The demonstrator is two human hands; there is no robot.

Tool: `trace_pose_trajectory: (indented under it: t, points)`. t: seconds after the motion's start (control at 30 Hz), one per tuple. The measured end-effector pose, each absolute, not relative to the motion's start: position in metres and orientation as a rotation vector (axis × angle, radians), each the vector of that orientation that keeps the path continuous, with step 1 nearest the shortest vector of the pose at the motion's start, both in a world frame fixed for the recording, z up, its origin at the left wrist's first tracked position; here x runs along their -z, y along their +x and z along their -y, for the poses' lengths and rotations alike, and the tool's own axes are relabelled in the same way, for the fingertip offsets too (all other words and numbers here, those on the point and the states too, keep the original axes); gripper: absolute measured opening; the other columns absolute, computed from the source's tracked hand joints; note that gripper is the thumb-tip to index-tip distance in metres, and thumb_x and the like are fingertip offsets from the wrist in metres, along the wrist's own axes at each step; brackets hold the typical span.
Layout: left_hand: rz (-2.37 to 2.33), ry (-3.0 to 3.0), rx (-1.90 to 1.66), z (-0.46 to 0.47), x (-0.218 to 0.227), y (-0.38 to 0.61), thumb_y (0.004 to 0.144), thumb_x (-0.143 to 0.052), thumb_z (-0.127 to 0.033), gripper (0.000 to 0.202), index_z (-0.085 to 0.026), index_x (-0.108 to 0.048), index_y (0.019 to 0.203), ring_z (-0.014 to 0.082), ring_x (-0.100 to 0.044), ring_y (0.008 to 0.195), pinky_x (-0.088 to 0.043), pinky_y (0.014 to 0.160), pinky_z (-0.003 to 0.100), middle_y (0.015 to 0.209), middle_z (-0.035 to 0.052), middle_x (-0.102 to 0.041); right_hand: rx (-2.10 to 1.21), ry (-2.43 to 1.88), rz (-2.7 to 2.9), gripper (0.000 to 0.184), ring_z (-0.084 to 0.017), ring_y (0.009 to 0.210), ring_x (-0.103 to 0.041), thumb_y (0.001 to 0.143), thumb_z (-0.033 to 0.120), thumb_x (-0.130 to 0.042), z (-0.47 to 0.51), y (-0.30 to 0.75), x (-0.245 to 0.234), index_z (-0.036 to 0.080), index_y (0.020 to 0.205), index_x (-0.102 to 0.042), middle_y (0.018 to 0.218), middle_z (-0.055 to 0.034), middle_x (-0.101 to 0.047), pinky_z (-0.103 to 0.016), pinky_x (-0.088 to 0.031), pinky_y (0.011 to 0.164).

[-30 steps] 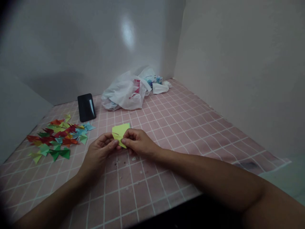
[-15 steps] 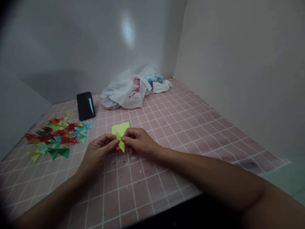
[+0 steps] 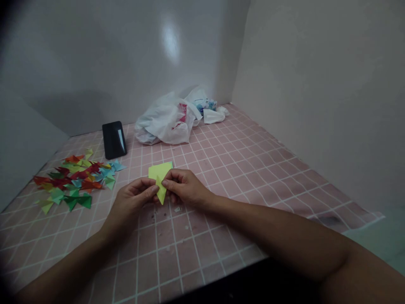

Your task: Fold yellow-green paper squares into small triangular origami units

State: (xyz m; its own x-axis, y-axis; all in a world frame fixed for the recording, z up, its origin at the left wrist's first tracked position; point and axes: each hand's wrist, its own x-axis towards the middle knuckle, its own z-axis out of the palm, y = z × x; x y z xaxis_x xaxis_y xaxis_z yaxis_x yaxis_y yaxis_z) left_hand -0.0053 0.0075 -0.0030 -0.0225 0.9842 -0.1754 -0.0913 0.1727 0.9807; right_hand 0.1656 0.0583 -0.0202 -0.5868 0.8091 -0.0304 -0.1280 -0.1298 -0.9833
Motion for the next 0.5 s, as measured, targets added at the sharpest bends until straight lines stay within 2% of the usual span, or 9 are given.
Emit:
trace_pose_trajectory:
  t: [0.13,0.37,0.5]
  points:
    - [-1.257,1.019,-1.127,-0.0078,0.0006,-0.0043,0.073,-0.079,-0.033,0.023,-0.015,-0.069,0.083,0.011,-0.061,0.063,-0.05,0.064,0.023,0.07,0.0,-0.068,-1.715,-0.816,1.554,0.022,-0.008,0.045,-0.047,0.086,0.035,-0.062,-0.0578,0.1664,0.0181,0.017,0.076,-0.055,0.056,0.0044,-0.055,-0.021,-0.035,0.045]
    - [-1.284,1.076,-1.113,-0.0063,-0.0008,-0.0044,0.075,-0.076,-0.034,0.021,-0.015,-0.068,0.08,0.0109,-0.058,0.061,-0.048,0.061,0.022,0.066,-0.0014,-0.065,-1.337,-0.89,1.775,0.021,-0.008,0.055,-0.043,0.084,0.026,-0.061,-0.055,0.166,0.0111,0.017,0.066,-0.054,0.061,0.0035,-0.05,-0.022,-0.032,0.051]
    - [-1.286,1.057,-1.086,-0.006,0.0003,-0.0051,0.079,-0.074,-0.037,0.023,-0.016,-0.067,0.079,0.0118,-0.057,0.061,-0.047,0.06,0.024,0.067,-0.0002,-0.065,-1.555,-0.852,1.701,0.022,-0.009,0.049,-0.045,0.087,0.033,-0.058,-0.0559,0.1663,0.0144,0.018,0.072,-0.054,0.058,0.0044,-0.052,-0.022,-0.033,0.048]
